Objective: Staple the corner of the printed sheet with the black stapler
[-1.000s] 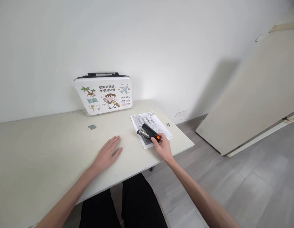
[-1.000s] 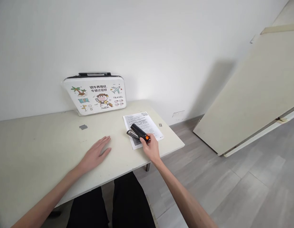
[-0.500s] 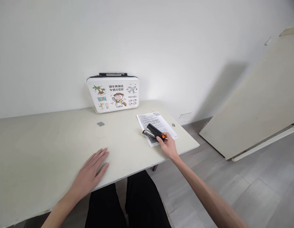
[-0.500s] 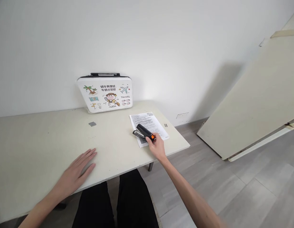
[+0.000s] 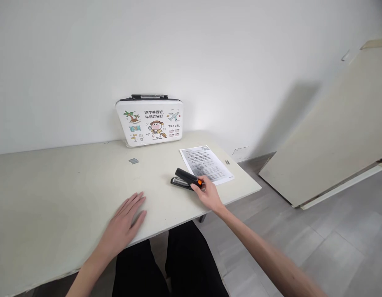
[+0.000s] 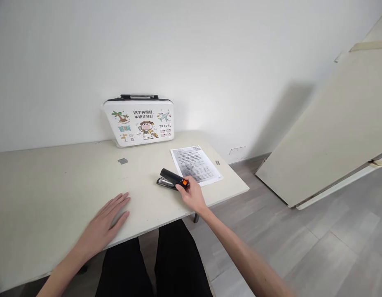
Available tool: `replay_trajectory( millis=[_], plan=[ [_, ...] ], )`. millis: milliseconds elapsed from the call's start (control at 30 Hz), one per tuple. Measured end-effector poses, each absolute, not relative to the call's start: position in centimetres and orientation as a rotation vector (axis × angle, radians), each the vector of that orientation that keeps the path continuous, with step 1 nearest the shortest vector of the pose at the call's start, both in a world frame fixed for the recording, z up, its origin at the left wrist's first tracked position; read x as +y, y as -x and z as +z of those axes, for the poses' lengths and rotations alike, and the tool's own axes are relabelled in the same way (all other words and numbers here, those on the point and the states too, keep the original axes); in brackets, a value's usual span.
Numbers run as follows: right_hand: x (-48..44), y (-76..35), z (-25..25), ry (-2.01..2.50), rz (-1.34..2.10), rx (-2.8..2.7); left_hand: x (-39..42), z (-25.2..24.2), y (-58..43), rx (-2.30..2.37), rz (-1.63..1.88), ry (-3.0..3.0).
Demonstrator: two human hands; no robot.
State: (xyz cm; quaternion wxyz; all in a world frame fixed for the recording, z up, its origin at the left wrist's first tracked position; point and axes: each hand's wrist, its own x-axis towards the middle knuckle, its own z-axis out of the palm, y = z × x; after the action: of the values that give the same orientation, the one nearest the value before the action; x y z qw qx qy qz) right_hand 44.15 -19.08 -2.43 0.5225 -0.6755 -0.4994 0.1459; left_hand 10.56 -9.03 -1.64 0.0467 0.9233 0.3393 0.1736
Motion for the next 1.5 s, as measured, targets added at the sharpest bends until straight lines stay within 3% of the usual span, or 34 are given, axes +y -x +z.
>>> replay_trajectory(
  millis=[567, 1500],
  plan=[
    [-19.5, -39.0, -3.0, 1.495, 0.504, -1.513, -9.8, -1.7, -10.5, 1.101, 0.61, -2.671],
    [-19.3, -39.2, -2.2, 1.535, 0.59, -1.274, -10.1, -1.7, -10.6, 1.091, 0.631, -2.632]
  ],
)
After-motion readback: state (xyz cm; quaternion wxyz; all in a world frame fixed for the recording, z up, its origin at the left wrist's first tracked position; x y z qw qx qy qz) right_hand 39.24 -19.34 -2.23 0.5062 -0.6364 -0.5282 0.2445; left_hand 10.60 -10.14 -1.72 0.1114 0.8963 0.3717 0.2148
